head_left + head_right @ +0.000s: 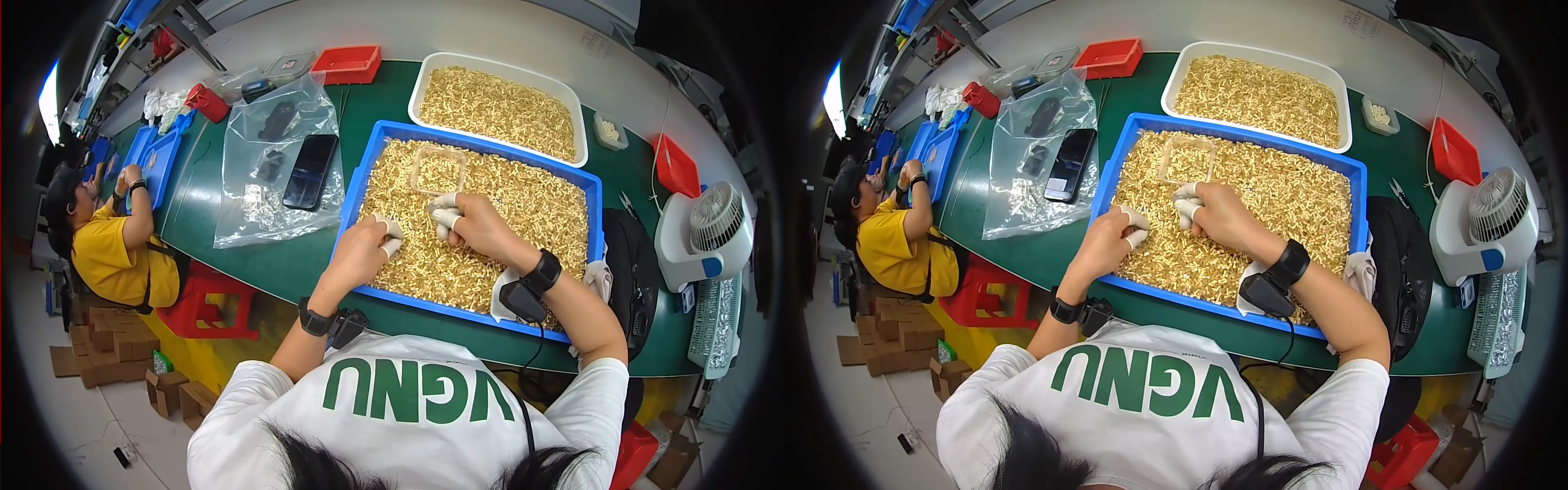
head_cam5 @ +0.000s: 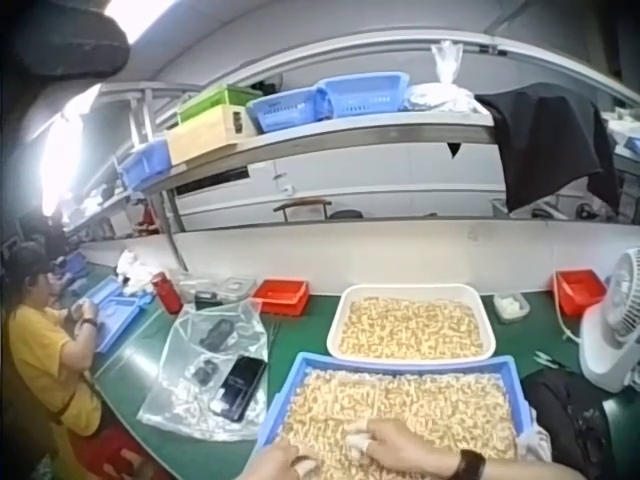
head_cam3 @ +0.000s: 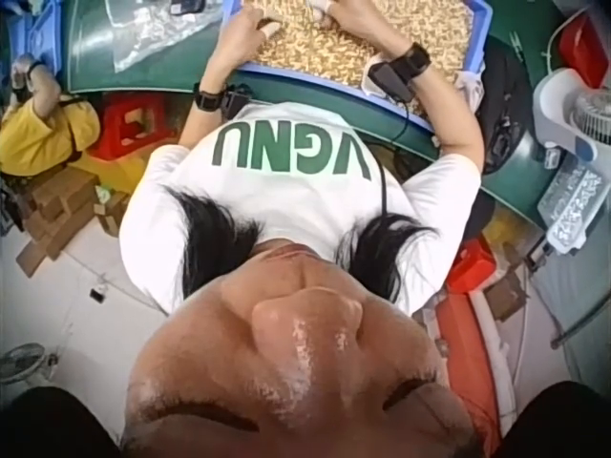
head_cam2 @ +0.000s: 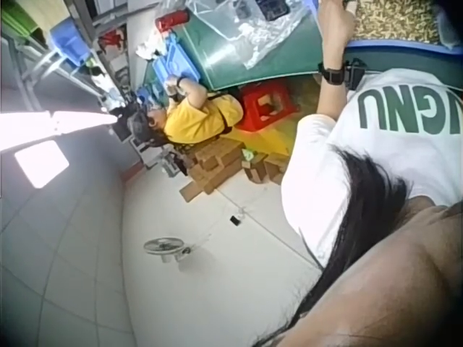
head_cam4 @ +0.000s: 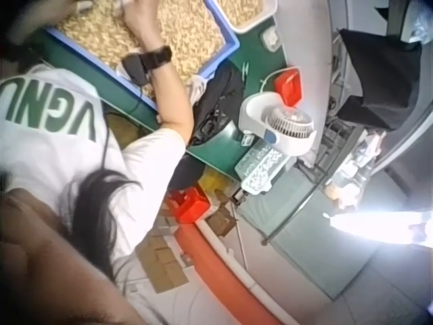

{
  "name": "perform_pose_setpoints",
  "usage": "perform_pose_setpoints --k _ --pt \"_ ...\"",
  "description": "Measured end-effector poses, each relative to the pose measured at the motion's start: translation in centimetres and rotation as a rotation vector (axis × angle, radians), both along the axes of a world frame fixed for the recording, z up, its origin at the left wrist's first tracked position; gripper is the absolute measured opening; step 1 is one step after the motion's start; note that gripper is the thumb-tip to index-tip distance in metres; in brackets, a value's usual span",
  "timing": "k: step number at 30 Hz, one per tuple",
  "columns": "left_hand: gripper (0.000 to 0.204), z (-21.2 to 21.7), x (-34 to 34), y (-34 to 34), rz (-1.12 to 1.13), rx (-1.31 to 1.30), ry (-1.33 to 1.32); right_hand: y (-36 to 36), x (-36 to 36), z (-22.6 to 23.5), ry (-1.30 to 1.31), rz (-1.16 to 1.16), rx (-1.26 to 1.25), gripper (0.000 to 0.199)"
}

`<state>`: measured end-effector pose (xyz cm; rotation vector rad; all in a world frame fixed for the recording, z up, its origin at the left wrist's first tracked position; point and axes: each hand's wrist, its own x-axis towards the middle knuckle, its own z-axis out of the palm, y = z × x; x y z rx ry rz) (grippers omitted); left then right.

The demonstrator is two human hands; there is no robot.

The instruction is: The person picks up a small metal component from a blue tray, inserts a thin metal pin into it, and places the assembled unit into a small clear container.

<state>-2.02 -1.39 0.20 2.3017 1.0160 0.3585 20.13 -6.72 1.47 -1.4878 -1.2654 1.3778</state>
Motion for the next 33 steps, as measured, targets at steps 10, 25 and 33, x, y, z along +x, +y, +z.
perform_pose_setpoints --k 10,25,33 --pt "0.014 0.0 0.4 0.3 0.220 -0.816 -0.715 -1.1 -1.2 -0.5 -0.479 0.149 0.682 0.017" --pt "0.025 -0.1 1.6 -0.7 -0.014 -0.164 -0.344 -1.2 -1.3 -0.4 -0.542 0.208 0.593 0.013" --pt "0.023 2.2 0.9 0.2 -0.020 0.178 0.050 -0.4 -0.4 -1.0 -0.253 -0.041 0.266 0.024"
